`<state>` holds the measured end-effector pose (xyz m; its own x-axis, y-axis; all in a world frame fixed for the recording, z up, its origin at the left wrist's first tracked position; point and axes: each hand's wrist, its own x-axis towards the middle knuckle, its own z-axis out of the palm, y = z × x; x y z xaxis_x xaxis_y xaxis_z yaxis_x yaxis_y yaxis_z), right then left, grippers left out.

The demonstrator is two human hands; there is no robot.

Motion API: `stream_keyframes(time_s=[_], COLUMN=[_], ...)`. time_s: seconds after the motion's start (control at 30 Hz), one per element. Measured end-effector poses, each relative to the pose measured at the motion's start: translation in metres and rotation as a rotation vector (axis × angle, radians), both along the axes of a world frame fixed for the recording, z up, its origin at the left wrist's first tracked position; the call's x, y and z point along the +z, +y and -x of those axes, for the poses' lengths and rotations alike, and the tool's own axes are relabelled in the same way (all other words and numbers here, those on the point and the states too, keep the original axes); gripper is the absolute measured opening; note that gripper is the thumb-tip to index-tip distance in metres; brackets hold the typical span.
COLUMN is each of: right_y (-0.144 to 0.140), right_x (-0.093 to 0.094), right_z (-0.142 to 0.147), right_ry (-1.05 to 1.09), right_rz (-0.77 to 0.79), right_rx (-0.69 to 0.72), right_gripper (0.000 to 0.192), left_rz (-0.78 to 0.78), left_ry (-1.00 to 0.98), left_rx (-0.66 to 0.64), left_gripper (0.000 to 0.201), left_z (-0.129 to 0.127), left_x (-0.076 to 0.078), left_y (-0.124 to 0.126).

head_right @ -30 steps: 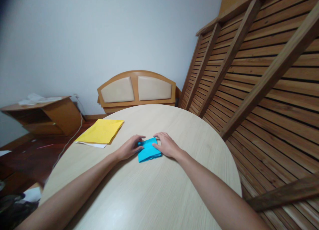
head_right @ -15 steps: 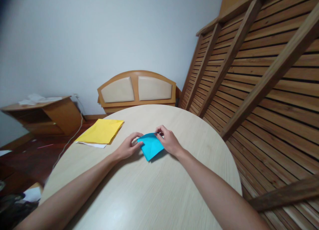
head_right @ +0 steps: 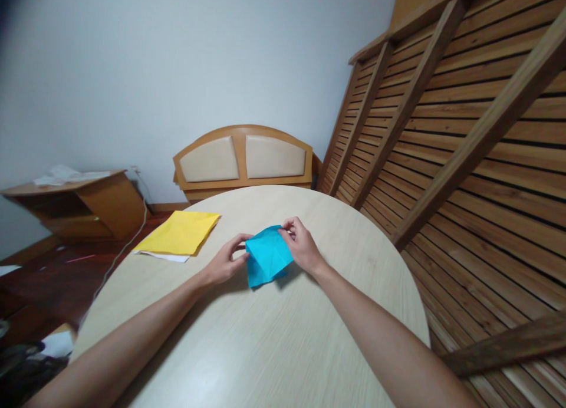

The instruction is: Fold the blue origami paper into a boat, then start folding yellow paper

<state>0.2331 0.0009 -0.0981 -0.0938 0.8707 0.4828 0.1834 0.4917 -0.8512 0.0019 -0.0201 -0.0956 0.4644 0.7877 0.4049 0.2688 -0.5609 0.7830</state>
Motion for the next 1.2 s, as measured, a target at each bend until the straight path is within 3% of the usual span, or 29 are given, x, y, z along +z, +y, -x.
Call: stream_keyframes(time_s=[0.27, 0.43, 0.6, 0.77, 0.93, 1.2], right_y=[-0.001, -0.009, -0.019, -0.017, -0.014, -0.007], right_x=[-0.002, 0.003, 0.008, 0.007, 0.008, 0.011], right_z=[0.000, -0.003, -0.005, -0.004, -0.003, -0.010], right_ry=[0.047, -0.042, -0.231, -0.303, -0.213, -0.114], right_rz=[0.096, -0.022, -0.107, -0.121, -0.066, -0.142], right_rx=[0.090, 0.141, 0.225, 0.217, 0.121, 0.011], right_gripper=[0.034, 0.042, 0.060, 0.039, 0.034, 0.026], left_rz=[0.080, 0.211, 0.267, 0.261, 0.263, 0.294], left_ry=[-0.050, -0.223, -0.262, -0.258, -0.259, -0.316], left_rx=[0.147, 0.206, 0.252, 0.227, 0.166, 0.068], left_gripper=[0.028, 0.039, 0.043, 0.046, 0.053, 0.060], left_z=[-0.001, -0.001, 0.000, -0.001, -0.001, -0.003], left_x=[-0.003, -0.006, -0.004, -0.003, -0.005, -0.005], left_y=[0.007, 0.016, 0.018, 0.016, 0.016, 0.015])
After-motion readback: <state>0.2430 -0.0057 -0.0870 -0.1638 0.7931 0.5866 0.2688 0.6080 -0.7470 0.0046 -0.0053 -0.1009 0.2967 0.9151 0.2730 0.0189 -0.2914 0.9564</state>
